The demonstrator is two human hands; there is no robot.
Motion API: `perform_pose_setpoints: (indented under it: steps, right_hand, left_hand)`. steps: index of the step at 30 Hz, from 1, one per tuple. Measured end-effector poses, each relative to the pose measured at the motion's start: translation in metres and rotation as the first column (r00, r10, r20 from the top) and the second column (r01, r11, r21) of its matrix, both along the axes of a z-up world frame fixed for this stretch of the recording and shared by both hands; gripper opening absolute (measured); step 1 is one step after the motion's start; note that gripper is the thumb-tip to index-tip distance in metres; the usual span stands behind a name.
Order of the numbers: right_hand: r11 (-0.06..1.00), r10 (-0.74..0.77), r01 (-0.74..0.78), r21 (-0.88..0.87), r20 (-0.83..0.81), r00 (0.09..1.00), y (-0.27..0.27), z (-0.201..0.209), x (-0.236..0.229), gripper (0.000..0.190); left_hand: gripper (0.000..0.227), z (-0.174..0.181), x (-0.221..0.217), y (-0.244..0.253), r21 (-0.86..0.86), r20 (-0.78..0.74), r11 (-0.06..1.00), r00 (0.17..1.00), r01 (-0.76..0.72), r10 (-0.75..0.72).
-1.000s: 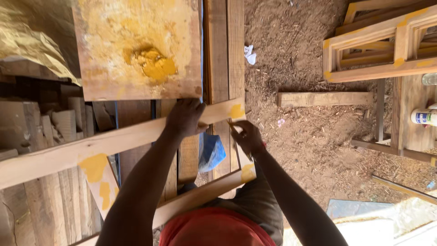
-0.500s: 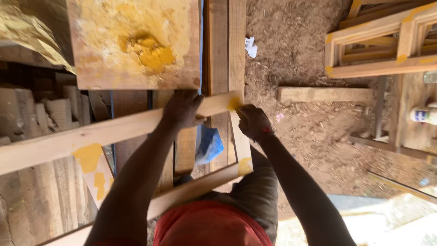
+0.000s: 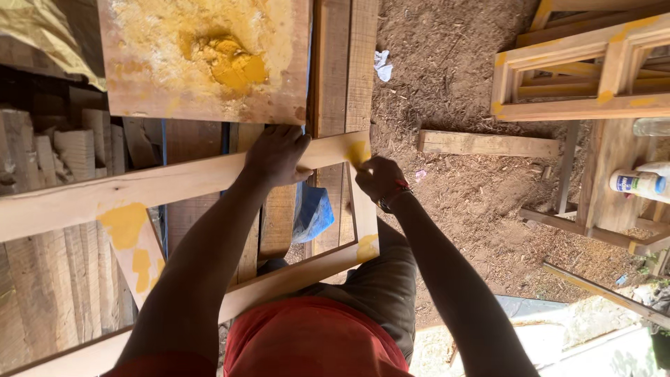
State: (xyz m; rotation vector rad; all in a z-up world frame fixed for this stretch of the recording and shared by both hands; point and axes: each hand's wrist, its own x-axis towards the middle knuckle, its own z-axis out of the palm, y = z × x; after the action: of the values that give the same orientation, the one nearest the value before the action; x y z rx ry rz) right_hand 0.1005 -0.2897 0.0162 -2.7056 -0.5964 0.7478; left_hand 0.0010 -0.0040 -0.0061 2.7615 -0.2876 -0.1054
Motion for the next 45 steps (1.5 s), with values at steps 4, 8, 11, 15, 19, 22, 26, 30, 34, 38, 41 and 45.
perform_pose_setpoints:
  steps: [4,8,11,15,19,22,26,30,34,38,41,45]
  right_hand:
    - [0.968,0.191,-0.209,0.138,0.132,0.973,-0.007,0.023,-0.002,0.034]
    - [0.895,0.342,-0.405,0.188,0.294,0.892,-0.011,0.019,-0.001,0.039]
    - [0.857,0.394,-0.453,0.246,0.254,0.883,-0.019,0.015,0.004,0.032]
    - [0.914,0.401,-0.406,0.021,0.107,0.910,-0.024,0.007,0.024,0.025]
    - [0.995,0.090,-0.093,0.029,0.097,0.991,-0.010,-0.010,0.014,0.024]
    - [0.996,0.078,-0.078,-0.051,0.009,0.997,-0.005,-0.007,0.006,0.025]
    - [0.994,0.082,-0.085,-0.062,-0.047,0.996,-0.014,0.009,0.007,0.029]
    - [0.979,0.164,-0.171,0.112,0.072,0.984,-0.018,0.002,0.021,0.028]
    - [0.916,0.401,-0.402,0.005,0.070,0.914,-0.022,-0.003,0.025,0.022]
    - [0.910,0.413,-0.410,-0.070,0.033,0.910,-0.018,0.005,0.031,0.021]
    - [0.890,0.344,-0.398,0.222,0.245,0.907,-0.013,0.013,0.022,0.020]
    - [0.885,0.348,-0.417,0.208,0.299,0.888,0.000,0.019,0.019,0.032]
  left_hand:
    - [0.085,0.003,0.004,0.003,0.009,-0.021,1.000,1.000,0.015,-0.015]
    - [0.079,0.003,-0.001,0.003,-0.001,-0.026,1.000,1.000,-0.012,0.012]
    - [0.083,0.005,-0.004,0.002,-0.037,0.047,0.999,0.999,-0.023,0.025]
    - [0.084,0.008,0.005,0.004,0.000,-0.060,1.000,0.998,-0.001,0.001]
    - [0.083,0.010,-0.002,0.001,-0.003,-0.034,1.000,0.999,-0.009,0.009]
    - [0.079,0.007,0.002,0.004,-0.002,-0.037,1.000,0.999,-0.001,0.001]
    - [0.080,0.011,0.002,0.002,0.013,-0.089,1.000,0.996,0.019,-0.018]
    - [0.076,0.008,-0.001,0.002,-0.024,-0.039,1.000,0.999,-0.006,0.005]
    - [0.076,0.008,0.000,0.002,-0.019,-0.038,1.000,0.999,-0.003,0.002]
    - [0.081,0.005,0.003,0.004,-0.009,0.009,1.000,1.000,-0.015,0.016]
    - [0.083,0.005,0.000,0.002,0.009,-0.006,1.000,1.000,-0.003,0.003]
    - [0.082,0.005,0.009,0.005,-0.008,-0.046,1.000,0.999,0.002,-0.002]
